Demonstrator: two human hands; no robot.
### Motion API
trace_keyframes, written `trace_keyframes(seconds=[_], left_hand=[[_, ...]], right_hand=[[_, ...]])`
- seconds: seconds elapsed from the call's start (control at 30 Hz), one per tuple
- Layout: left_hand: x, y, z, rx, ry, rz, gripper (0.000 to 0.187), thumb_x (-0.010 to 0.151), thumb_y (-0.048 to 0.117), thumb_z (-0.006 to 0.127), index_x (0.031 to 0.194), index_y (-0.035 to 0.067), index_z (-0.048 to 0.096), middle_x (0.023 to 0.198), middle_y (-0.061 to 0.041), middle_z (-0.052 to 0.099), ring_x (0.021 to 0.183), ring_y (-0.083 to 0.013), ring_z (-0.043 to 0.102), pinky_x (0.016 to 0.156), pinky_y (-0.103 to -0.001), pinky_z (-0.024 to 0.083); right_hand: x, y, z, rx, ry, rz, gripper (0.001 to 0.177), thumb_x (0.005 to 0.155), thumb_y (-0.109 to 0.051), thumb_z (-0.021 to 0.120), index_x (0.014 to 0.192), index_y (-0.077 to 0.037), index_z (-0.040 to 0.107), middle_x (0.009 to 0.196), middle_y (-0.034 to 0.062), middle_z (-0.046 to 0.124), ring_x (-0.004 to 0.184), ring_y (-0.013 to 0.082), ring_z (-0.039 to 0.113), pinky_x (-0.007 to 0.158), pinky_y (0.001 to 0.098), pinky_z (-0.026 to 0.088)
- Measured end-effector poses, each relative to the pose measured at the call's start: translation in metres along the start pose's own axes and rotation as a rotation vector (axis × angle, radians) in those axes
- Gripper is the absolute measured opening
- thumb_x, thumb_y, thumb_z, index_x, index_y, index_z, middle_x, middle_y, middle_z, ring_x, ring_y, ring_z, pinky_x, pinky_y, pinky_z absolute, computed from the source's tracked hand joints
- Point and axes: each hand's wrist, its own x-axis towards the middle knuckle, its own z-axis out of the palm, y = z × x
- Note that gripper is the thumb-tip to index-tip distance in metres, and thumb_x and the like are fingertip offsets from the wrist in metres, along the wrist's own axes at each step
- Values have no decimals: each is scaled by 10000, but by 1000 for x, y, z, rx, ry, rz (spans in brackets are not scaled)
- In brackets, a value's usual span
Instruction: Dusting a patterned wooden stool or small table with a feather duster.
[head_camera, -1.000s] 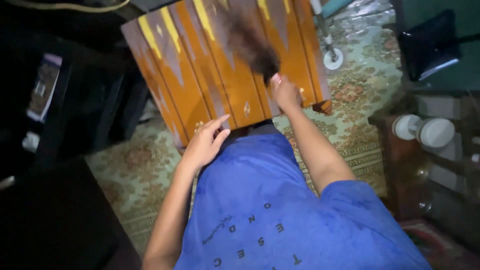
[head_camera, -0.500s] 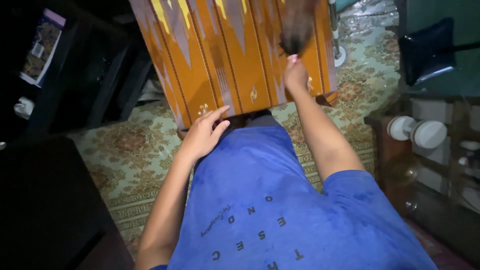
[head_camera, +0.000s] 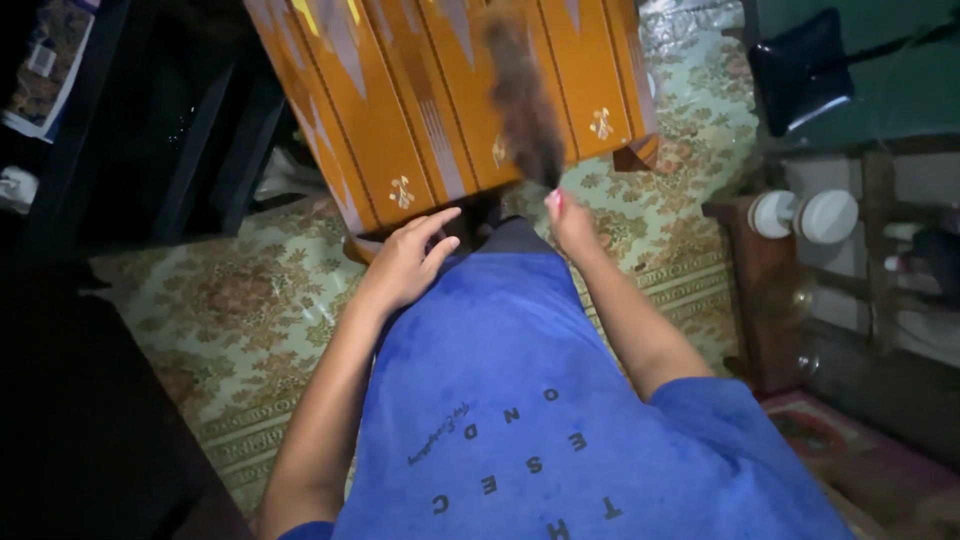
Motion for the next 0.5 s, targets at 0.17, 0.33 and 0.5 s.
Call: trace_keyframes(seconds=[0.17, 0.33, 0.5], left_hand=[[-19, -4, 9, 3, -95, 25, 441, 984, 265, 645, 1393, 102, 608, 1106, -181, 711, 997, -349, 688, 866, -414, 541], [-40, -32, 29, 24, -171, 119, 428, 1002, 269, 638, 1393, 97, 611, 1178, -200, 702, 1086, -375, 672, 935, -421, 533], [-75, -59, 49, -66, -216, -5, 432, 990, 285, 639, 1384, 110, 615, 1262, -195, 692, 1153, -362, 665, 963, -415, 527]], right_hand=[[-72, 13, -16, -65, -50, 19, 448, 982, -478, 544, 1185, -97, 662, 1021, 290, 704, 980, 492, 656, 855, 598, 476], [-114, 56, 31, 253, 131, 273, 440, 1092, -487, 492, 1179, -91, 661, 1068, 261, 721, 1030, 459, 691, 856, 534, 541], [-173, 5, -2, -44, -72, 215, 456, 1038, -477, 515, 1283, -104, 610, 1041, 294, 700, 978, 521, 660, 840, 593, 515]])
